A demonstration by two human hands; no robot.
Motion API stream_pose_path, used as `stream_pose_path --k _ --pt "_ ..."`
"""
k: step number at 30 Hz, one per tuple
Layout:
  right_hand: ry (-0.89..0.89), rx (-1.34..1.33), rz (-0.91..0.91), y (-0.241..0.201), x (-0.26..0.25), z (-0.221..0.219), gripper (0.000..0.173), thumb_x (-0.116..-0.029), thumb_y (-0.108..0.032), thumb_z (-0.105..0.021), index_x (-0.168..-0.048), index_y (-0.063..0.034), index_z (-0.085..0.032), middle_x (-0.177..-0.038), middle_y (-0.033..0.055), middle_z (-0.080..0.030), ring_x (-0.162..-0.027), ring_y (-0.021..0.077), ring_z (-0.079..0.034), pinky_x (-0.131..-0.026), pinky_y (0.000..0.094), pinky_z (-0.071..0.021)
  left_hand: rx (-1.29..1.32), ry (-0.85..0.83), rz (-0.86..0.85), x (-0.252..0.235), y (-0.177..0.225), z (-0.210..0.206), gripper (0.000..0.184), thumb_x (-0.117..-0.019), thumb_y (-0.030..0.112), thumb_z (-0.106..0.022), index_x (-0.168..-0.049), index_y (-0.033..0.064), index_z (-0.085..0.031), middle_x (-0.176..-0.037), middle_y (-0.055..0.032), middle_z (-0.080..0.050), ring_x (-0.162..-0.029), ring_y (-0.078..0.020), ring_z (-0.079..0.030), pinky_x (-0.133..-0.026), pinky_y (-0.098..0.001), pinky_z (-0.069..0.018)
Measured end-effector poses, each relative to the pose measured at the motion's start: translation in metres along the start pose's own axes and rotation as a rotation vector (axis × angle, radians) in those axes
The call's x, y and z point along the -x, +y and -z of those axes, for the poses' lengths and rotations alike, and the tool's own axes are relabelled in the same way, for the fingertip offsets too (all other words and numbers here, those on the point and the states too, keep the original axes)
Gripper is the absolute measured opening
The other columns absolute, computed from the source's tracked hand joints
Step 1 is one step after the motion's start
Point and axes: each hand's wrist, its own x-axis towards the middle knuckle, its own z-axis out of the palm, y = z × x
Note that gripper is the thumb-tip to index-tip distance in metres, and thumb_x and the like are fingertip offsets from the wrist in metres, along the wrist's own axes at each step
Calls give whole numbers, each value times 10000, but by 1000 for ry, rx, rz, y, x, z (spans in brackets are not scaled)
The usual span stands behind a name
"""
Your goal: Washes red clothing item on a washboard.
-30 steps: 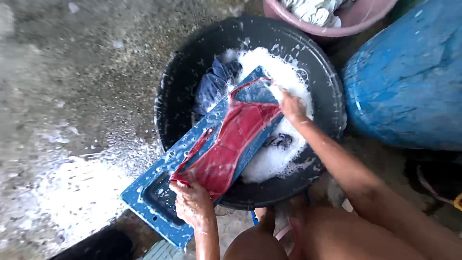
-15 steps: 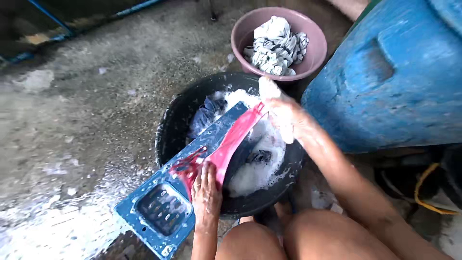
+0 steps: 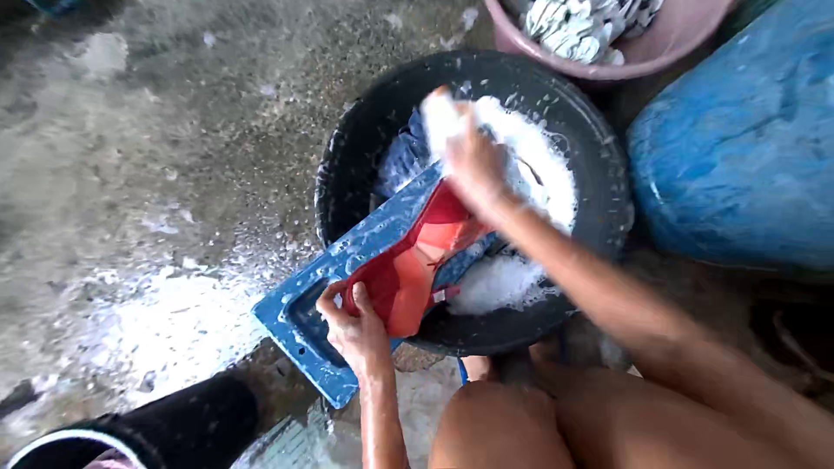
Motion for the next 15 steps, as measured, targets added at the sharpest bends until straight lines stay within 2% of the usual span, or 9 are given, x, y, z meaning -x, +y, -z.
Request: stream_pose_path --k 1,3,4,7,8,10,12,14,15 --pt "110 46 259 11 17 -69 373 -1007 -145 -604 -1355 -15 -569 -1115 204 -704 -979 331 -717 -834 502 -595 -154 20 38 1 -4 -5 422 -1070 247 -523 -1348 -70 -542 -1071 -299 -693 -940 -421 -702 -834 -561 -535" --pt "108 -49 653 31 33 -150 350 -954 -86 -658 -1297 -145 -695 -1122 135 -724 -998 296 -704 -859 476 -582 -358 -15 152 -3 -3 -11 432 -1086 224 -431 -1407 -52 -518 -1073 -336 -688 -1011 -521 -680 -867 -659 -505" --pt "99 -68 701 46 25 -158 373 -957 -61 -649 -1295 -202 -715 -1163 115 -733 -1032 284 -709 -893 461 -585 -418 -40 188 -4 -1 -13 431 -1104 240 -389 -1394 -47 -526 -1063 -331 -691 -1020 -524 -679 -865 -664 -505" --pt "243 83 392 120 -51 -110 335 -1053 -133 -519 -1338 -199 -683 -1306 44 -702 -1181 190 -683 -1012 398 -567 -511 -87 230 -7 2 -18 451 -1118 272 -355 -1395 -35 -534 -1052 -306 -703 -1017 -501 -689 -846 -655 -514" --pt "277 150 197 143 -79 -89 358 -1073 -149 -464 -1389 -170 -633 -1327 70 -684 -1186 218 -677 -1003 446 -555 -535 -87 231 -9 3 -19 446 -1118 263 -354 -1399 -34 -532 -1046 -304 -704 -1012 -500 -691 -838 -652 -517" --pt "272 207 -93 151 -104 -56 426 -1066 -154 -443 -1483 -114 -521 -1291 210 -673 -1115 403 -688 -897 629 -527 -553 -87 254 -9 6 -19 451 -1118 257 -353 -1424 -33 -514 -1053 -313 -701 -1016 -510 -687 -835 -659 -511" --pt "313 177 28 103 -75 -67 419 -1018 -164 -549 -1424 -62 -567 -1188 229 -700 -988 401 -718 -812 593 -574 -552 -77 252 -9 6 -24 448 -1119 258 -351 -1408 -42 -515 -1040 -319 -700 -998 -516 -690 -824 -667 -511" --pt "274 55 400 48 -6 -127 318 -901 -125 -708 -1217 -83 -710 -997 135 -736 -820 277 -719 -699 459 -601 -572 -68 221 -4 1 -21 447 -1115 230 -347 -1396 -81 -502 -1002 -336 -695 -966 -531 -691 -808 -669 -514" --pt "216 -14 566 36 12 -151 296 -900 -111 -723 -1195 -129 -737 -1005 99 -748 -833 241 -719 -728 421 -601 -561 -58 205 -5 0 -22 462 -1108 194 -346 -1423 -115 -481 -1004 -362 -690 -969 -551 -686 -820 -677 -509"
